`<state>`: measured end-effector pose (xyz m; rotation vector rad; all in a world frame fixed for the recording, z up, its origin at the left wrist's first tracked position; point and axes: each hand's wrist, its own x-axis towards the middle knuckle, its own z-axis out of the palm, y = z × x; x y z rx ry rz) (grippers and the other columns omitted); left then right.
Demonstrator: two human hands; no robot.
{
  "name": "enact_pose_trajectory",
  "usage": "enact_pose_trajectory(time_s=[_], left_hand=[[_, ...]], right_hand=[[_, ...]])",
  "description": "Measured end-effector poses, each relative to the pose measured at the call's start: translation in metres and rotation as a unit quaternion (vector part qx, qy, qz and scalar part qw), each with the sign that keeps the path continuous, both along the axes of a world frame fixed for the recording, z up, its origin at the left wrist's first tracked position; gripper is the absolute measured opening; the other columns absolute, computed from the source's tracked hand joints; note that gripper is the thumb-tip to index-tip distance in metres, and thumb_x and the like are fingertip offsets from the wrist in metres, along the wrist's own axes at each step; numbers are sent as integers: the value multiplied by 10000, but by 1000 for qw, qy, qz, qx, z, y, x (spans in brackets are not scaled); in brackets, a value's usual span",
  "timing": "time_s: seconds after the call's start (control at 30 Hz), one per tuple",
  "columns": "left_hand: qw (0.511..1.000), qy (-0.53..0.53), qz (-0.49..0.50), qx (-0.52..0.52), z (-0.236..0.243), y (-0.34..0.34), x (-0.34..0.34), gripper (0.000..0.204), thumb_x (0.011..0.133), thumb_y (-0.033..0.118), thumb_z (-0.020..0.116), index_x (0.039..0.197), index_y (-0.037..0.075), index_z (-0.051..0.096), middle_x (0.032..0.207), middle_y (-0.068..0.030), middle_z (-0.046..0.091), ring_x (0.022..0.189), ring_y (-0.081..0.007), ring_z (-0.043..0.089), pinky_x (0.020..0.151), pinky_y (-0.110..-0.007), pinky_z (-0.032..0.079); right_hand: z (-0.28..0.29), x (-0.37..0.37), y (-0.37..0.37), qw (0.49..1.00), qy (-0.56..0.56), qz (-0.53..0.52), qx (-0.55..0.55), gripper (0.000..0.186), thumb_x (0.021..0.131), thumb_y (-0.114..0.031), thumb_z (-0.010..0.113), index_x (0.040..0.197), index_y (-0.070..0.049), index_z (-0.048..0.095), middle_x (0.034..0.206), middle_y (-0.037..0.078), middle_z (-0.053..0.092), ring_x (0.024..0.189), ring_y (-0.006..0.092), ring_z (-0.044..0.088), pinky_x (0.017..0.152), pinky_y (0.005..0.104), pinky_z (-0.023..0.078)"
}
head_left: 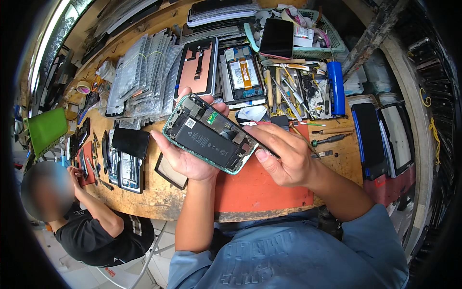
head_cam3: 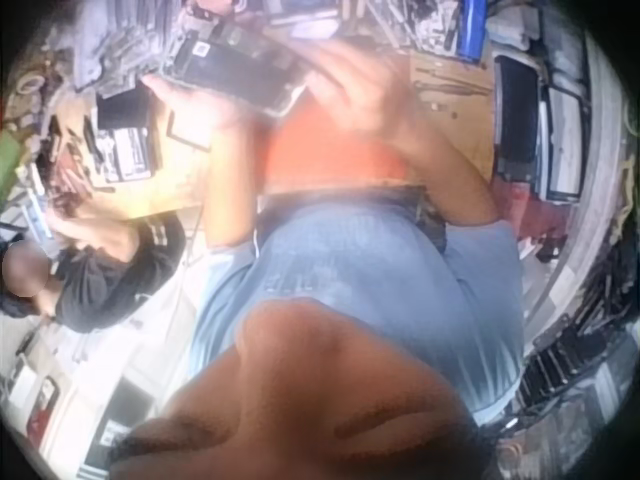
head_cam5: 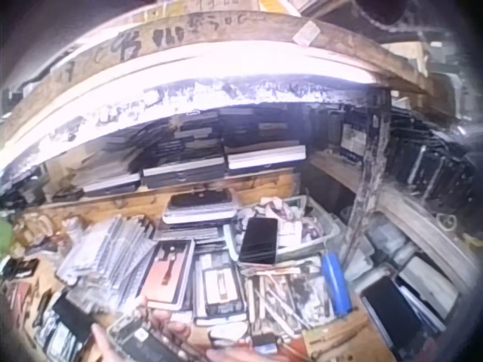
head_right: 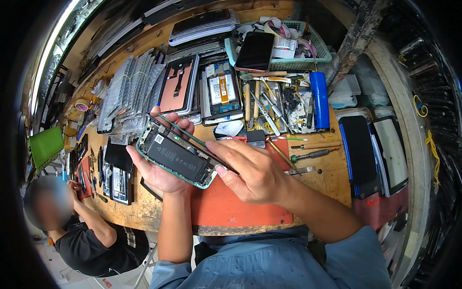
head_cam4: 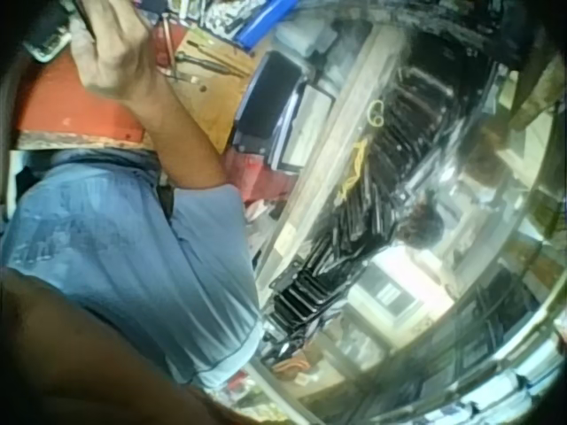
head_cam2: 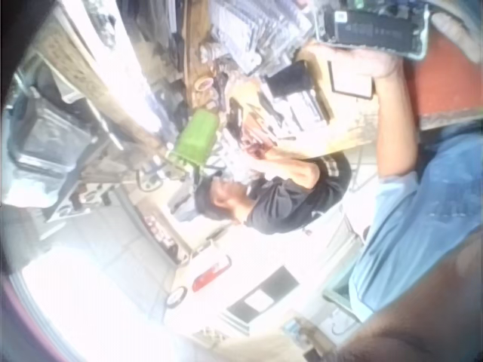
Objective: The person removes screws from a smartphone, opens the case, and detaches the screen assembly. They then reconnect the screen, close the case, and test the device by turning it on and using the camera app.
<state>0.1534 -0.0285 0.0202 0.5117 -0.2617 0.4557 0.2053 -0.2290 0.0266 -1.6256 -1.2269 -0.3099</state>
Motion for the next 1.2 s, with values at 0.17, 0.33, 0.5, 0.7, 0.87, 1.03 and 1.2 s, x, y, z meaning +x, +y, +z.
enact_pose_trajectory(time_s=[0.17,0.33,0.5,0.7,0.87,1.03,1.2], left_hand=[[1000,7,-3,7,0,3,1,997,1042,809,216,1598,6,418,1396,-265,617,1219,-403,659,1104,-543,507],[994,77,-66,-47,6,3,6,1011,1041,807,205,1489,-37,538,1320,-243,679,1161,-398,685,1044,-529,546],[993,68,-98,-21,-5,10,6,911,1076,727,229,1488,-26,534,1357,-248,667,1189,-409,691,1088,-546,544],[992,92,-80,-23,-5,11,5,916,1072,730,244,1474,-34,551,1357,-246,671,1191,-410,692,1085,-541,544],[987,131,-66,-59,1,7,7,973,1038,801,255,1403,-29,607,1276,-239,714,1151,-406,701,1002,-542,573],[989,115,-77,-57,-1,6,7,963,1048,780,237,1422,-34,591,1291,-241,702,1167,-403,697,1035,-533,565],[992,101,-70,-36,-4,7,8,941,1071,738,209,1455,-47,560,1337,-246,676,1169,-390,699,1060,-526,565]], right_hand=[[4,0,1,1000,8,15,9,418,966,-66,691,1314,158,632,1199,299,702,1049,418,740,907,441,621],[0,2,2,999,16,20,20,436,972,-97,697,1301,179,624,1208,317,699,1060,424,740,911,442,621],[-2,1,4,1000,5,12,21,443,996,-107,675,1315,194,607,1218,327,699,1074,433,736,924,451,621],[-2,1,4,1000,-12,-10,11,444,1009,-94,654,1351,183,597,1241,339,694,1060,430,742,900,445,630],[-4,1,4,1000,-17,-14,3,462,1003,-105,665,1369,168,598,1232,332,698,1028,425,749,863,444,638],[0,1,3,1000,-3,-9,0,491,994,-110,673,1387,170,584,1207,334,701,996,419,755,832,439,635],[2,0,2,1000,6,1,-16,516,1020,-112,598,1439,180,532,1208,350,683,1018,403,740,873,423,602]])
